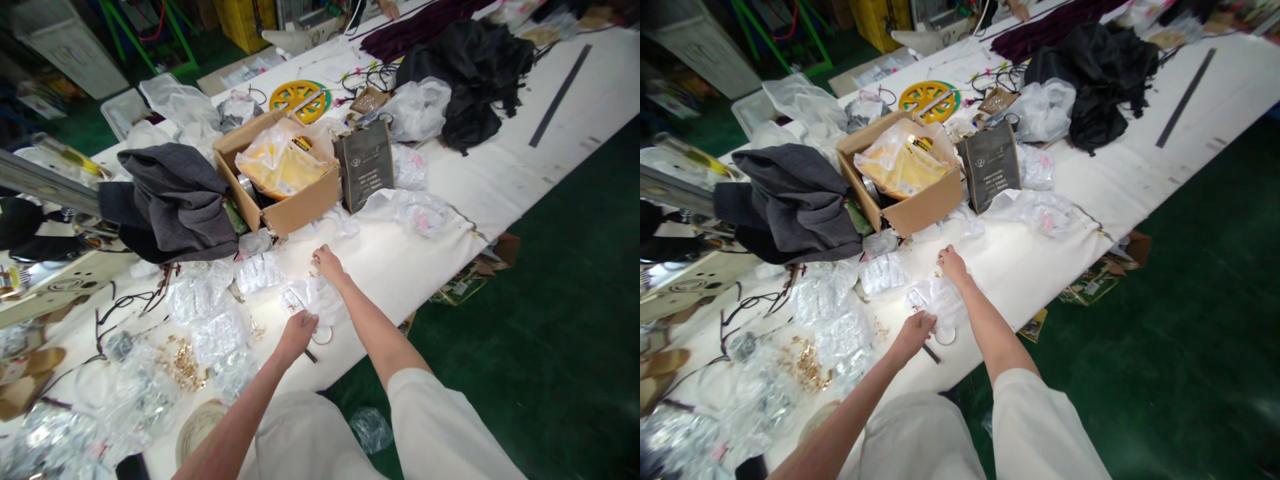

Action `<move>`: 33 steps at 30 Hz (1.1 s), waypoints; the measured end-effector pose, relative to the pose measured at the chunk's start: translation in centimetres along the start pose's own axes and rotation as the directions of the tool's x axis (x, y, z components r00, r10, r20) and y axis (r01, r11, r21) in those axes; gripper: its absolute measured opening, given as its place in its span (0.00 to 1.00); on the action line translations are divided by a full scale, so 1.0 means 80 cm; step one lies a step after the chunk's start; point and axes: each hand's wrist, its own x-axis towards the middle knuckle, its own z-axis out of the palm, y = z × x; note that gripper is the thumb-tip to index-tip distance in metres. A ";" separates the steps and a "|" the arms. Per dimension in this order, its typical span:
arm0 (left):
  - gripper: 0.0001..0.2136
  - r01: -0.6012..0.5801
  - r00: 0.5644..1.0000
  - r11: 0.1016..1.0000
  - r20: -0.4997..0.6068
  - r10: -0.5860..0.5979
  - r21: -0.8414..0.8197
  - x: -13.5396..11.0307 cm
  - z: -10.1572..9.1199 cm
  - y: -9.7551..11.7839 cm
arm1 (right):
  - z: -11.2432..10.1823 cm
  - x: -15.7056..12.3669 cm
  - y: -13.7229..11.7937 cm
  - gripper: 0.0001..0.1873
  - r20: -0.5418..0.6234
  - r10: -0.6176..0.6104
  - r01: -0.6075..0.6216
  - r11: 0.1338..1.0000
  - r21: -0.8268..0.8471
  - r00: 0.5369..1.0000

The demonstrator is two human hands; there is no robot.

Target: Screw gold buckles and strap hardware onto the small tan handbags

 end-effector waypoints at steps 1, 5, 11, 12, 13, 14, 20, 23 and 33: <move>0.17 0.004 1.000 1.000 -0.001 -0.004 0.005 -0.003 -0.002 -0.003 | 0.003 0.004 0.001 0.08 0.008 0.003 -0.003 1.000 -0.009 1.000; 0.16 0.015 0.999 1.000 -0.052 -0.014 0.019 -0.013 -0.017 -0.013 | 0.003 0.001 0.012 0.11 0.012 -0.002 0.002 1.000 -0.030 1.000; 0.17 0.049 0.990 0.999 -0.133 -0.051 -0.018 -0.008 -0.018 -0.017 | -0.004 -0.038 0.022 0.19 0.079 -0.083 0.087 0.995 -0.046 0.993; 0.17 0.053 0.992 0.998 -0.111 -0.058 -0.047 -0.006 -0.015 -0.016 | -0.004 -0.046 0.021 0.19 0.093 -0.106 0.111 0.993 -0.048 0.990; 0.17 0.054 0.994 0.996 -0.086 -0.061 -0.078 -0.004 -0.012 -0.014 | -0.005 -0.052 0.020 0.18 0.105 -0.129 0.135 0.989 -0.053 0.986; 0.17 0.053 0.996 0.993 -0.062 -0.060 -0.107 -0.002 -0.008 -0.011 | -0.005 -0.057 0.019 0.16 0.114 -0.150 0.157 0.986 -0.060 0.982; 0.14 0.041 0.999 0.984 -0.009 -0.043 -0.175 -0.001 0.015 0.002 | 0.002 -0.063 0.007 0.13 0.150 -0.194 0.214 0.968 -0.131 0.969; 0.11 0.059 0.998 0.983 -0.004 -0.060 -0.173 -0.004 0.023 -0.002 | 0.010 -0.061 0.000 0.11 0.194 -0.242 0.269 0.955 -0.127 0.951; 0.08 0.095 0.992 0.967 -0.056 -0.112 -0.235 -0.007 0.011 -0.028 | 0.020 -0.055 0.006 0.06 0.128 -0.202 0.205 0.979 -0.012 0.971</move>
